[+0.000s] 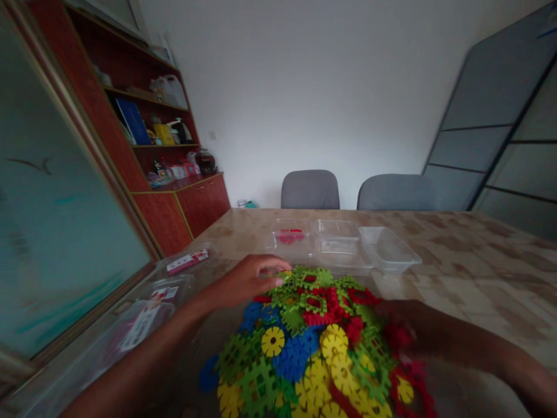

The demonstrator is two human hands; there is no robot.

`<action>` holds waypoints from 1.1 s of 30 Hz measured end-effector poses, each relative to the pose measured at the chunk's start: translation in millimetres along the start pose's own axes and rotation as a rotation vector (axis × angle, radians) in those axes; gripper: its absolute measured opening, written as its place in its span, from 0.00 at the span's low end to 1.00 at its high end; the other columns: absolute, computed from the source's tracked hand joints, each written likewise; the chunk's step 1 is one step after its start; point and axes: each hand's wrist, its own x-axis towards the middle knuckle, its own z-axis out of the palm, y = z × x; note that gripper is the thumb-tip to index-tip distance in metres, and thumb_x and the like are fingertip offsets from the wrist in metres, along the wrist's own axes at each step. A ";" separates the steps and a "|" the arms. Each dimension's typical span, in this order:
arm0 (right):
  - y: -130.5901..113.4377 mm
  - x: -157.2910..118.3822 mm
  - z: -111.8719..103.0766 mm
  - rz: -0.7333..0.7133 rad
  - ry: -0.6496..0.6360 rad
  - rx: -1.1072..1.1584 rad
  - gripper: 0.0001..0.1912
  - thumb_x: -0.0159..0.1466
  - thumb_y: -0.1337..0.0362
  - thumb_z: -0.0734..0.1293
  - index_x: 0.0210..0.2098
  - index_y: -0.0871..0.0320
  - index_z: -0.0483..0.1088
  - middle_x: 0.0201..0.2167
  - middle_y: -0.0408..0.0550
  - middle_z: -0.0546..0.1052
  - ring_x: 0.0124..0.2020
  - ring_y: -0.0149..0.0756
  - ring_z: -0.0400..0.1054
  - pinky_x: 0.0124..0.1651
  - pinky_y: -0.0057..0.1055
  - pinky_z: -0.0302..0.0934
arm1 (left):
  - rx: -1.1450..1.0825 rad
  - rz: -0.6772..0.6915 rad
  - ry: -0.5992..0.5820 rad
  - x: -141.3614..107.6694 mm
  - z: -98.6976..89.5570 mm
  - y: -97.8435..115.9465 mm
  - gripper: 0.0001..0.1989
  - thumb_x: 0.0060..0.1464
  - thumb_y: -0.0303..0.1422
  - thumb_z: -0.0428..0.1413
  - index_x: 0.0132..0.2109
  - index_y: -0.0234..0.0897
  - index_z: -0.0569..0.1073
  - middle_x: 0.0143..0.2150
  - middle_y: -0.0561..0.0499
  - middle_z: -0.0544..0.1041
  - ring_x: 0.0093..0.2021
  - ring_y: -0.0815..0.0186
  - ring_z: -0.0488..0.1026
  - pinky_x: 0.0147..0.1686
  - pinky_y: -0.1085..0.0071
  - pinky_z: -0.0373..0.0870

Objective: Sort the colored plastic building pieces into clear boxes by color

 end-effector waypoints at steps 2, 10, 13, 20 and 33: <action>1.5 4.7 6.0 -0.049 0.021 0.073 0.20 0.57 0.60 0.69 0.50 0.53 0.74 0.47 0.51 0.76 0.48 0.48 0.70 0.46 0.35 0.66 | 0.074 0.019 -0.001 -10.1 5.0 3.0 0.15 0.59 0.34 0.54 0.53 0.41 0.74 0.55 0.48 0.74 0.54 0.61 0.71 0.53 0.66 0.67; -8.6 30.6 30.8 -0.233 0.135 0.135 0.13 0.61 0.68 0.63 0.44 0.57 0.73 0.40 0.49 0.77 0.35 0.37 0.72 0.34 0.28 0.66 | 0.185 0.100 -0.189 -17.5 30.3 21.0 0.21 0.59 0.34 0.58 0.59 0.42 0.68 0.61 0.48 0.69 0.60 0.60 0.65 0.60 0.65 0.59; -17.1 31.4 29.4 -0.282 0.252 0.108 0.13 0.64 0.67 0.62 0.47 0.57 0.73 0.45 0.52 0.75 0.43 0.40 0.71 0.43 0.33 0.67 | 0.271 0.123 -0.223 -20.6 38.1 28.2 0.23 0.59 0.32 0.59 0.60 0.41 0.67 0.63 0.45 0.65 0.62 0.58 0.63 0.61 0.64 0.58; -45.9 19.5 32.8 -0.335 0.213 -0.025 0.10 0.68 0.66 0.63 0.47 0.52 0.72 0.42 0.48 0.75 0.43 0.39 0.71 0.45 0.33 0.66 | 0.431 0.087 -0.296 -41.8 44.3 47.7 0.25 0.47 0.32 0.69 0.49 0.39 0.68 0.54 0.47 0.67 0.53 0.56 0.66 0.50 0.64 0.66; -40.3 27.1 58.2 -0.347 0.270 -0.164 0.16 0.67 0.69 0.62 0.55 0.54 0.64 0.52 0.52 0.68 0.53 0.43 0.64 0.54 0.43 0.64 | 0.486 0.040 -0.139 -24.0 41.9 27.3 0.24 0.58 0.32 0.61 0.59 0.38 0.65 0.58 0.42 0.67 0.58 0.54 0.65 0.56 0.59 0.62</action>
